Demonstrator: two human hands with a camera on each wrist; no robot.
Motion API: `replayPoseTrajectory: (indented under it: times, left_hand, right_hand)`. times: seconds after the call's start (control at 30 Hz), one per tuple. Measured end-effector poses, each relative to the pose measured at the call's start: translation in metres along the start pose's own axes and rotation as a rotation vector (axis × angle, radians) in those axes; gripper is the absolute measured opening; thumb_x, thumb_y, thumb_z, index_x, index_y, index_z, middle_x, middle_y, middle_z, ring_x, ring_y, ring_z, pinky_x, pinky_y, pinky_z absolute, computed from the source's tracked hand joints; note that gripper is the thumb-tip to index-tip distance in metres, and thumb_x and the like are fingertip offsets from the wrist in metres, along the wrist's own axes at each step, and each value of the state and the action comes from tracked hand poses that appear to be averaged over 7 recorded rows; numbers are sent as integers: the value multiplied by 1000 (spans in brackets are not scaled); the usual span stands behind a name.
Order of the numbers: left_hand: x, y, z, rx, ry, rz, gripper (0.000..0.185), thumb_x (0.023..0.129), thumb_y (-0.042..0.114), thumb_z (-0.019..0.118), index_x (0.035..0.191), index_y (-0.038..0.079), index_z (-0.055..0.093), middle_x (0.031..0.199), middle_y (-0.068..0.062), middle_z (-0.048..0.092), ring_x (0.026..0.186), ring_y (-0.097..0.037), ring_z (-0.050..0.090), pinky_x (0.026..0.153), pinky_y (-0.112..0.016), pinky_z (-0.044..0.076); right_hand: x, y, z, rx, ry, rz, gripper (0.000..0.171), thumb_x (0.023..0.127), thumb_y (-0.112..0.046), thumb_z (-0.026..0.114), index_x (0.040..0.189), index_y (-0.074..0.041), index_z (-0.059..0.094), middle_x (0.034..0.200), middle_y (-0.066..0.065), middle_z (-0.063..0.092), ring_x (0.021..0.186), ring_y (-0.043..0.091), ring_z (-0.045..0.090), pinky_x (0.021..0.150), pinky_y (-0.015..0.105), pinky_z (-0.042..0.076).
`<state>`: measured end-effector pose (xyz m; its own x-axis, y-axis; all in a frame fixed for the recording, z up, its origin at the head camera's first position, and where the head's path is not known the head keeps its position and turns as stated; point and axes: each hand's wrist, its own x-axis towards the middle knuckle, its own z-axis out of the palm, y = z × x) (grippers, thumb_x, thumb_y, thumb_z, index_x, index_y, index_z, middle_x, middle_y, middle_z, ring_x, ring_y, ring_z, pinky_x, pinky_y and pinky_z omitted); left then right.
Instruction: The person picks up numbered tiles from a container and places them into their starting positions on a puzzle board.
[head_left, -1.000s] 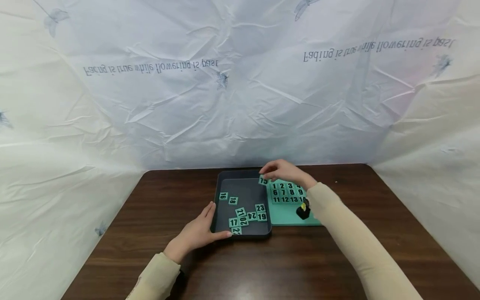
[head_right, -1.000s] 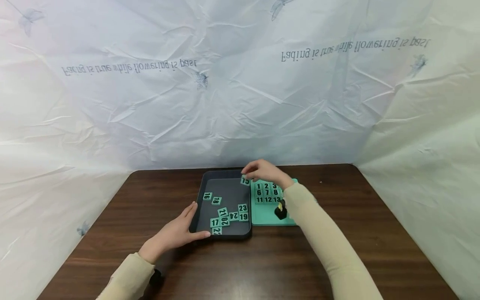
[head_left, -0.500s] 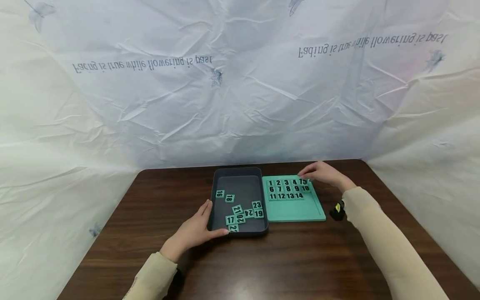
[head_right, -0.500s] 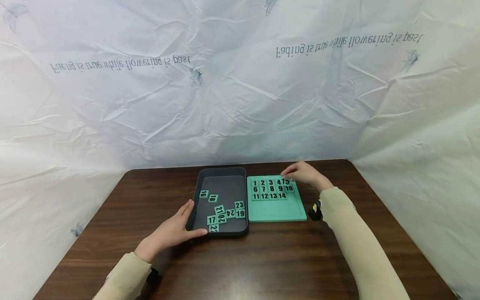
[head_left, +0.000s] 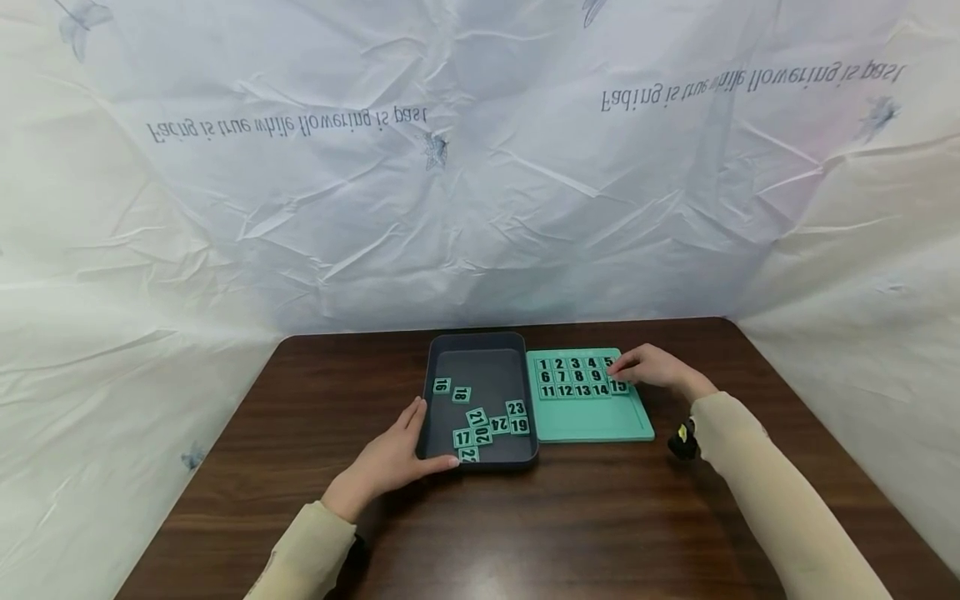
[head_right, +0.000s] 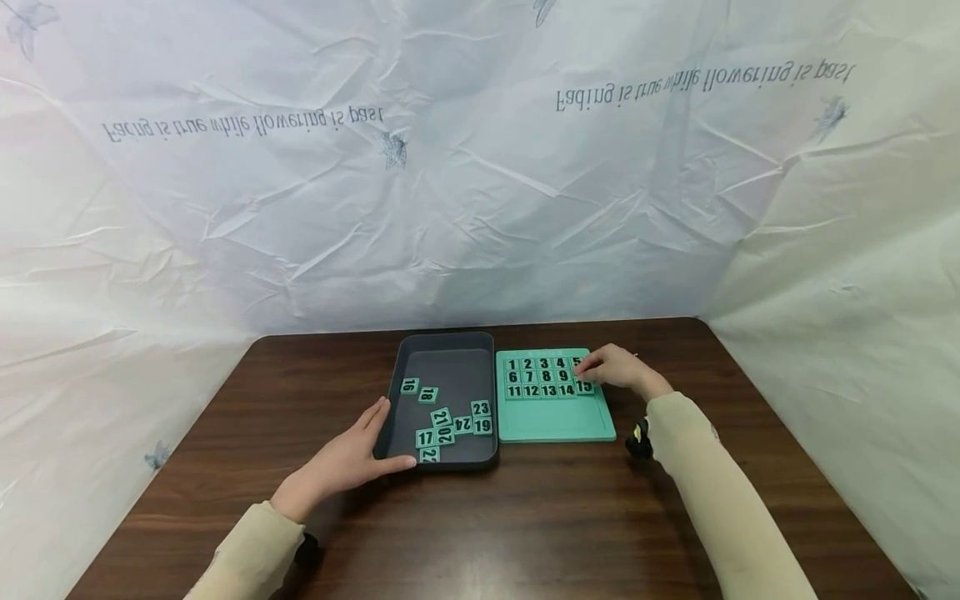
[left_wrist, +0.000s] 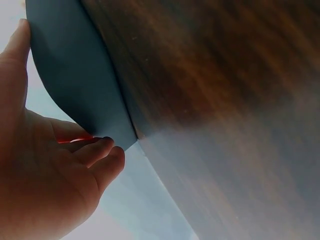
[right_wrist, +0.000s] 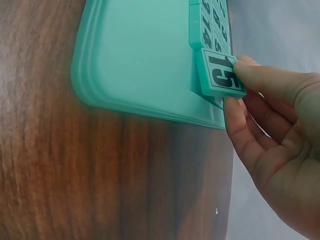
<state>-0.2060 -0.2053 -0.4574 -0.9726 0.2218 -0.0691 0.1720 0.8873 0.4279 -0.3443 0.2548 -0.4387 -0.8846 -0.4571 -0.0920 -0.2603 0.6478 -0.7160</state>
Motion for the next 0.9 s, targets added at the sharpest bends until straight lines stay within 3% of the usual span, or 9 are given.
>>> replayPoseTrajectory:
  times: [0.37, 0.67, 0.9]
  left_hand:
    - [-1, 1, 2, 6, 12, -3, 120, 78, 76, 68, 161, 4, 19, 167, -15, 18, 139, -34, 45, 103, -52, 45]
    - [-1, 0, 4, 10, 19, -6, 121, 78, 77, 67, 161, 5, 19, 167, -14, 18, 139, -34, 45, 103, -51, 46]
    - [-1, 0, 4, 14, 22, -7, 121, 78, 77, 68, 161, 5, 19, 166, -14, 19, 139, -33, 45, 104, -51, 45]
  right_hand:
    - [-2, 10, 6, -36, 42, -18, 23, 100, -13, 64, 117, 0, 73, 127, 22, 65, 114, 38, 61, 93, 54, 50]
    - [0, 15, 10, -11, 46, -17, 23, 96, -3, 64, 118, 1, 71, 122, 21, 66, 103, 30, 66, 89, 51, 53]
    - [2, 7, 10, 1, 67, -14, 28, 99, -8, 64, 124, 4, 68, 124, 24, 64, 104, 33, 64, 87, 50, 53]
